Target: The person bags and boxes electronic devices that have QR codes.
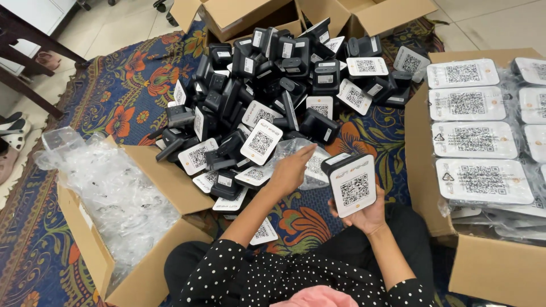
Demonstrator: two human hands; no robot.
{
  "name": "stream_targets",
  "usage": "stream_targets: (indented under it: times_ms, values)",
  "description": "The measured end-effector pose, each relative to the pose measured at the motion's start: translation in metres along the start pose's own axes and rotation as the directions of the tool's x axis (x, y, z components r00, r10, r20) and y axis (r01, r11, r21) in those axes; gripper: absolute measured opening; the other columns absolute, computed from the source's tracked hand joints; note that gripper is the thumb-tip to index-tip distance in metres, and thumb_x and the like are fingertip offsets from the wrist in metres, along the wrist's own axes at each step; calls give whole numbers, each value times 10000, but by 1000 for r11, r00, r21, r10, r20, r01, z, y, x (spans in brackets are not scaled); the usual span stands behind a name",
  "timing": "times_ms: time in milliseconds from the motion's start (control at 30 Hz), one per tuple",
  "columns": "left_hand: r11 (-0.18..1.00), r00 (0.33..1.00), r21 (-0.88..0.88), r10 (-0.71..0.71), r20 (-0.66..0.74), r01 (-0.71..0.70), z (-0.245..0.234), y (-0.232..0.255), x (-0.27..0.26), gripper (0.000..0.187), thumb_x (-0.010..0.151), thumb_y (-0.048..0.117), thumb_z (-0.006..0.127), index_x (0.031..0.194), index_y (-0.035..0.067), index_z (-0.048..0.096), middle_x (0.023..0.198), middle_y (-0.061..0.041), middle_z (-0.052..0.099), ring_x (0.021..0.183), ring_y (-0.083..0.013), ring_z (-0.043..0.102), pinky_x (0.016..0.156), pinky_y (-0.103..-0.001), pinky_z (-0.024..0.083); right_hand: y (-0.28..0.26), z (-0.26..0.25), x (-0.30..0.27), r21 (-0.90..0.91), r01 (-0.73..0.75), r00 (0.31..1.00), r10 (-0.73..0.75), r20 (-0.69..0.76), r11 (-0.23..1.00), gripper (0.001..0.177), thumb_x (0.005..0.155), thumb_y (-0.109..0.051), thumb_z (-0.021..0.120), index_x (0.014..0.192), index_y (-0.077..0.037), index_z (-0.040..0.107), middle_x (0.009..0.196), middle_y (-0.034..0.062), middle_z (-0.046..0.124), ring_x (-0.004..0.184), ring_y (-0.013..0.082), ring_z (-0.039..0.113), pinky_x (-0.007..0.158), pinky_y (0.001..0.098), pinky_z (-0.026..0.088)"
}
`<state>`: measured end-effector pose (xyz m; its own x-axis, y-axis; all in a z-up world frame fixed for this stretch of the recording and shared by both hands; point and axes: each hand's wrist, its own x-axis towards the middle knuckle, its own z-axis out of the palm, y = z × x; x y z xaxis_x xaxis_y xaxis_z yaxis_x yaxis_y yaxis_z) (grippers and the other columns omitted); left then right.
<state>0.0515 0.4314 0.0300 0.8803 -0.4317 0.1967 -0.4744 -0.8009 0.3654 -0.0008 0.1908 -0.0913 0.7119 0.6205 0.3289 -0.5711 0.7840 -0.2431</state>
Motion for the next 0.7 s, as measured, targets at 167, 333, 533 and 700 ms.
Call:
stream_targets:
  times_ms: [167,333,533,700]
  values:
    - [997,992,19,74,100,-76,-17,20,4,696,786,-87,576,1464,44,490,1604,20,411,1065,-313,675,813,-436,565,7,7,12,-167,-73,980,39,-195,983,859,903,-694,492,1482,-60,480,1193,331,665,869,468,706,466,390,572]
    - [986,985,119,100,141,-118,-20,9,-6,712,795,-99,568,1487,34,468,1623,37,377,1076,-295,665,792,-405,581,12,0,19,-260,-117,936,19,-351,958,807,1015,-651,348,1423,28,502,1134,309,704,802,410,733,494,367,593]
    - [971,990,199,118,82,-133,-4,-2,-15,654,790,-81,601,1432,13,522,1635,21,366,1078,-294,650,802,-405,586,24,-32,10,-321,-268,817,38,-576,908,725,913,-623,399,1313,-38,553,1073,210,739,823,392,768,532,407,645]
    - [925,979,346,98,180,-156,-1,2,-11,653,767,-65,643,1403,-81,495,1684,-75,296,1041,-305,646,811,-406,585,27,-51,3,-496,-383,812,27,-583,779,463,931,-266,703,1230,80,630,1013,198,750,791,280,752,537,357,609]
